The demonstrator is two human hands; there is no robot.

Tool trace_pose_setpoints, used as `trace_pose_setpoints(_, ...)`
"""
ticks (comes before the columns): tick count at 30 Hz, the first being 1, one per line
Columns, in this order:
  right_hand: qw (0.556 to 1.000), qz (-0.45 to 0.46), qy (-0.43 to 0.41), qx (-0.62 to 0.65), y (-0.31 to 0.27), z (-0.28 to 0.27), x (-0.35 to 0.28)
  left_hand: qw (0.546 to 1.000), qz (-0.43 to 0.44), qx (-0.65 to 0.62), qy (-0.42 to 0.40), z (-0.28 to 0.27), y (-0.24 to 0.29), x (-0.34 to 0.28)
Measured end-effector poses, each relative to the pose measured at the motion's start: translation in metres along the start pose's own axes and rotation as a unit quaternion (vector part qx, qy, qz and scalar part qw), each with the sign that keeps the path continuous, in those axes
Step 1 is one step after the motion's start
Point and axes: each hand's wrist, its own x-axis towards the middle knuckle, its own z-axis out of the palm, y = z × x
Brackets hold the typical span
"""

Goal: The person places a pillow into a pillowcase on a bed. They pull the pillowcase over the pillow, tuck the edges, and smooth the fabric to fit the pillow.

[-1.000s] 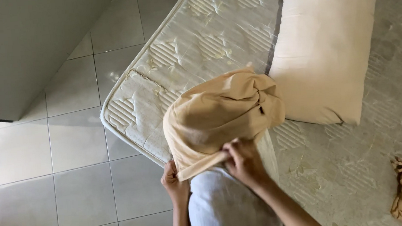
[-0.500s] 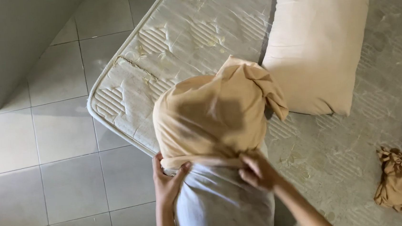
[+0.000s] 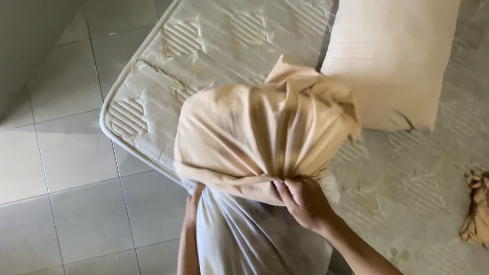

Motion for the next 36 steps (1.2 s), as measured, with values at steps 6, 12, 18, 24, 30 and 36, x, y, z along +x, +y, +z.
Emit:
trace_pose_setpoints(6,0.975,-0.078,0.137,-0.154,-0.002,-0.030,-0.009,0.953,0.013,0.301,0.034,0.030,-0.012,0.089)
trace_pose_setpoints(12,0.950,-0.072,0.189,-0.237,0.141,-0.041,-0.023,0.905,0.237,0.347,0.066,0.093,0.053,-0.019)
trace_pose_setpoints(18,0.963,-0.090,0.195,-0.164,0.124,-0.081,-0.021,0.684,0.594,0.416,0.075,0.175,0.086,-0.069)
trace_pose_setpoints(24,0.986,-0.066,0.096,-0.119,0.131,-0.049,-0.018,0.505,0.738,0.447,0.022,0.214,0.084,-0.025)
trace_pose_setpoints(30,0.998,-0.044,0.034,-0.008,0.101,-0.059,-0.039,0.564,0.711,0.411,-0.089,0.176,0.071,-0.044)
trace_pose_setpoints(36,0.953,-0.127,0.213,-0.173,0.098,-0.070,0.033,0.656,0.609,0.409,-0.179,0.174,0.036,-0.125)
